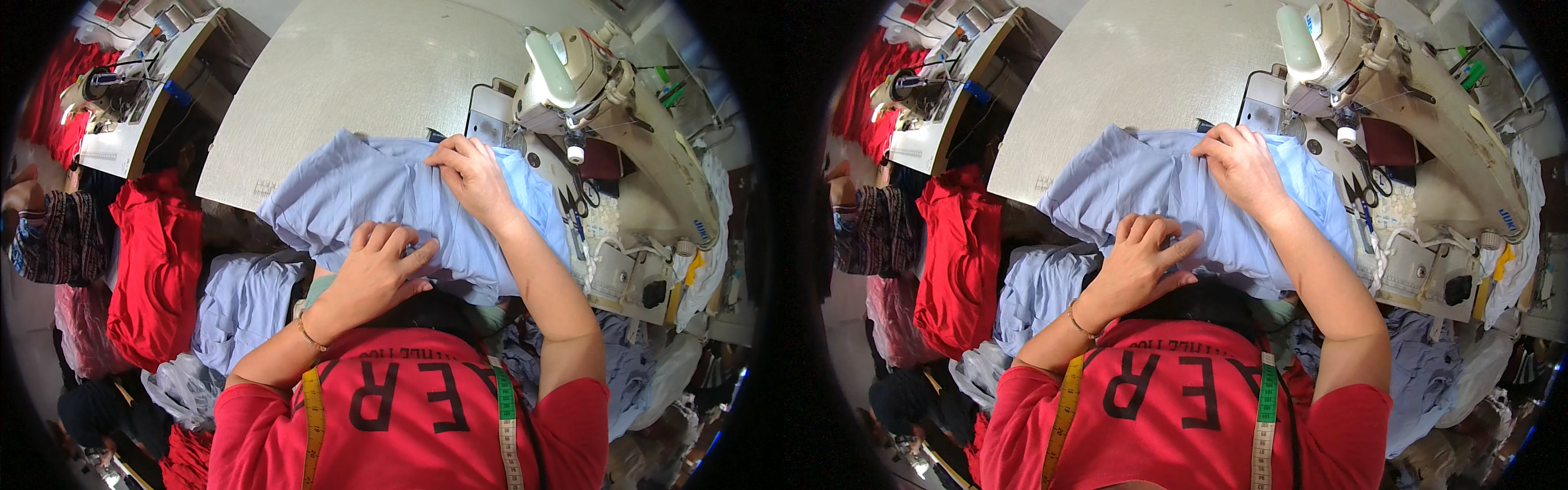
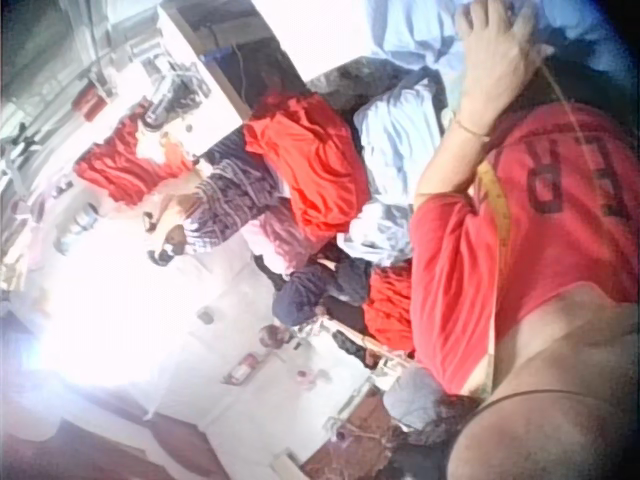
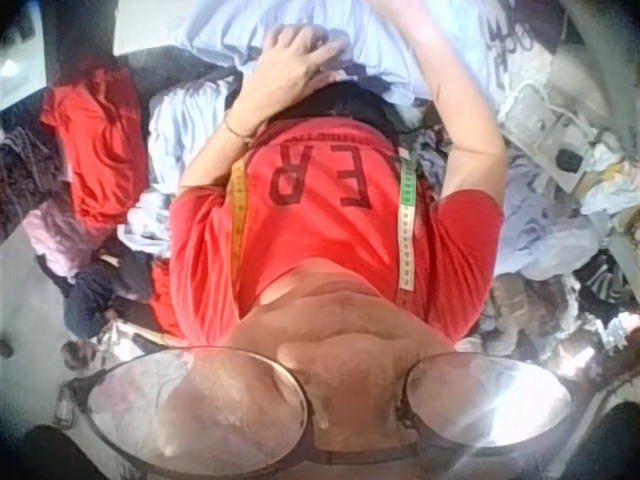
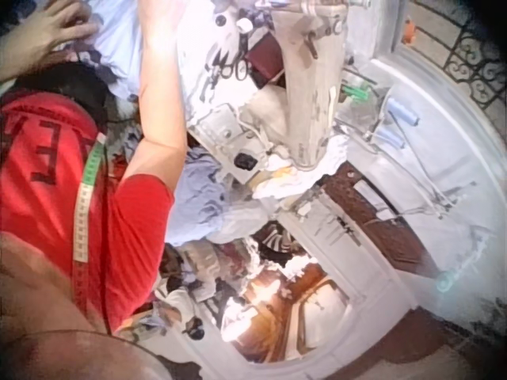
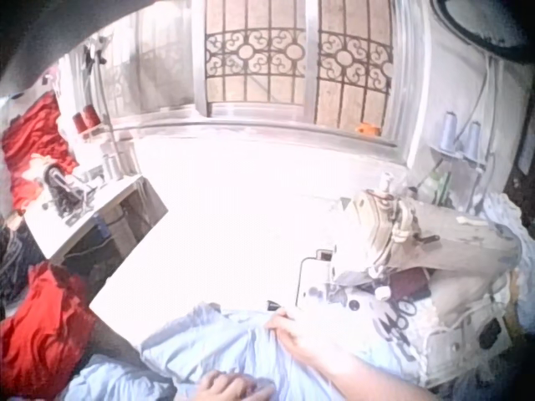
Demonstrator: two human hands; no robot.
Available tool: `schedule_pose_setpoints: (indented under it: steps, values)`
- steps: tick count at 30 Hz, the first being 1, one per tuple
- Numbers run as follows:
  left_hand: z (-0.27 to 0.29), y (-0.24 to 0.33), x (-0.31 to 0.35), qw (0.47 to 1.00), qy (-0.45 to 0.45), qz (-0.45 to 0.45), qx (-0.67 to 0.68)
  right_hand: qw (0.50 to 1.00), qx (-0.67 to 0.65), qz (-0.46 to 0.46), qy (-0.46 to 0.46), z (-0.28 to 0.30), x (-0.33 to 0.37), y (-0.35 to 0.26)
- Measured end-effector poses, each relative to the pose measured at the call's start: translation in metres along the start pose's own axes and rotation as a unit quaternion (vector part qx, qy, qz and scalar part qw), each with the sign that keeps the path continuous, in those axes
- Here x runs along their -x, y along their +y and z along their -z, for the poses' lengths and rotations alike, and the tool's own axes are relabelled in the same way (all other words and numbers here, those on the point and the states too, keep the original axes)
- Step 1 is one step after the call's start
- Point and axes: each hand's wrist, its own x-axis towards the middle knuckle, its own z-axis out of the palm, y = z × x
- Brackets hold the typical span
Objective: The person picks up a light-blue shirt, holds it up to check the size and labels, and then uses snips to trim loose threads from the collar and front area while the garment is on a table.
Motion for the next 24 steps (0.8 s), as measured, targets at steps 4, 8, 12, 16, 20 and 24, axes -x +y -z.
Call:
schedule_pose_setpoints:
  steps: [4, 8, 12, 16, 20, 24]
  values:
    - [-0.001, 0.003, 0.001, 1.0, -0.012, 0.004, -0.025, 1.0, 0.001, -0.003, -0.01, 0.001, 0.0, -0.001]
    - [-0.004, 0.004, 0.005, 0.999, 0.003, -0.001, -0.034, 1.0, 0.007, -0.001, -0.008, 0.001, 0.0, -0.001]
    - [-0.005, 0.006, 0.009, 0.999, 0.008, -0.004, -0.037, 1.0, 0.008, 0.0, -0.001, -0.001, 0.002, 0.002]
    - [-0.007, 0.007, 0.011, 0.999, 0.011, 0.0, -0.034, 1.0, 0.006, -0.012, -0.012, -0.001, 0.001, 0.002]
    - [-0.01, 0.006, 0.012, 0.999, 0.007, -0.012, -0.042, 1.0, 0.006, -0.004, 0.0, -0.001, 0.001, 0.002]
    - [-0.003, 0.006, 0.004, 0.999, 0.007, -0.032, -0.013, 1.0, 0.011, 0.0, -0.001, -0.001, 0.001, 0.001]
